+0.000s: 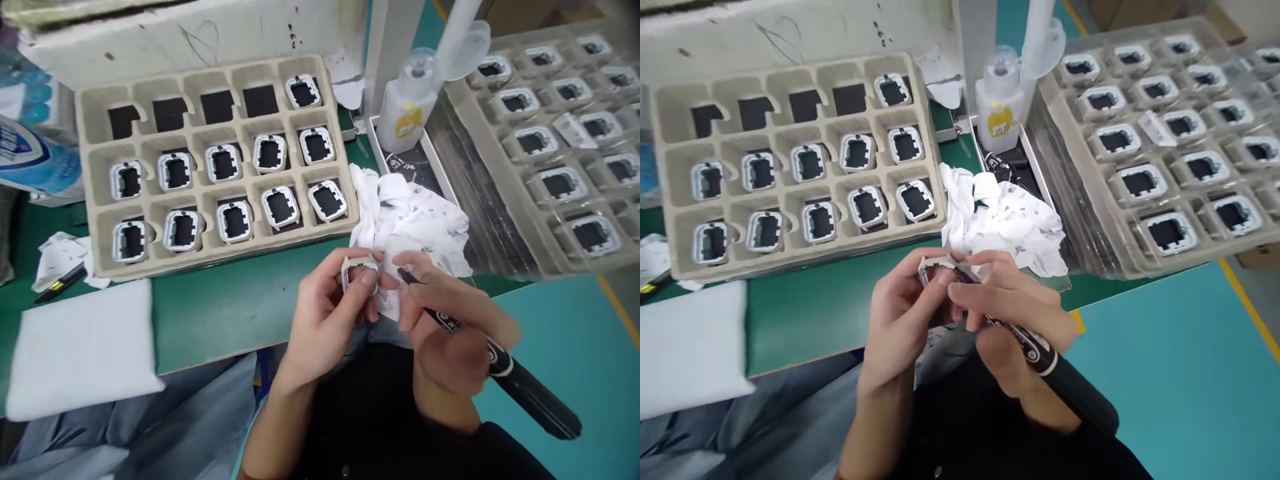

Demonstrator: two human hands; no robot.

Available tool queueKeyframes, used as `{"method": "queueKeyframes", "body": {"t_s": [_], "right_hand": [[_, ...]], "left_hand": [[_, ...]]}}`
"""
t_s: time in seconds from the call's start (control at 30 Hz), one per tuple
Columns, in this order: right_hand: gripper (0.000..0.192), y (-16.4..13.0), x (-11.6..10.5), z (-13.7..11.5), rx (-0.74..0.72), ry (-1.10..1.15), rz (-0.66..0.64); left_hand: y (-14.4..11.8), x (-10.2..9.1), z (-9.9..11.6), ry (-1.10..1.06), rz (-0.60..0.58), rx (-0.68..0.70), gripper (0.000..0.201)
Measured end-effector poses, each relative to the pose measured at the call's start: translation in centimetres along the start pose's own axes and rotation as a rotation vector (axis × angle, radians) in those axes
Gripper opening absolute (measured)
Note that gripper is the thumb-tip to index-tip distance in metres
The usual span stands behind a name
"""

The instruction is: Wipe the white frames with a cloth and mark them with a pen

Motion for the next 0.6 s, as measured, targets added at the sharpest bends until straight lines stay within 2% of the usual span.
{"method": "queueKeyframes", "body": {"t_s": [0.1, 0.2, 0.33, 0.47, 0.6], "right_hand": [[0.024, -0.4, 0.6, 0.1, 0.048, 0.092, 0.173], [0.023, -0.7, 1.3, 0.3, 0.089, 0.116, 0.239], [0.020, -0.3, 1.7, 0.3, 0.007, 0.024, 0.227], [0.027, 0.2, 1.4, 0.2, -0.069, -0.083, 0.133], [0.030, 0.3, 0.8, 0.0, -0.039, -0.145, 0.066]], "left_hand": [[-0.3, 0.0, 0.0, 0.021, 0.026, 0.021, 0.018], [-0.3, 0.0, 0.0, 0.099, 0.063, 0.043, 0.018], [-0.3, 0.0, 0.0, 0.229, 0.083, 0.080, 0.018], [-0.5, 0.0, 0.1, 0.356, 0.123, 0.113, 0.016], [-0.6, -0.1, 0.1, 0.436, 0.139, 0.142, 0.015]]}}
Point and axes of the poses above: each hand's wrist, its own y-axis towards the middle knuckle, its own x-axis out of the palm, z = x × y, the point moved 3 cm from there along y, towards the middle knuckle, and after that the axes turned 5 degrees about -x, right-handed, at the moved point
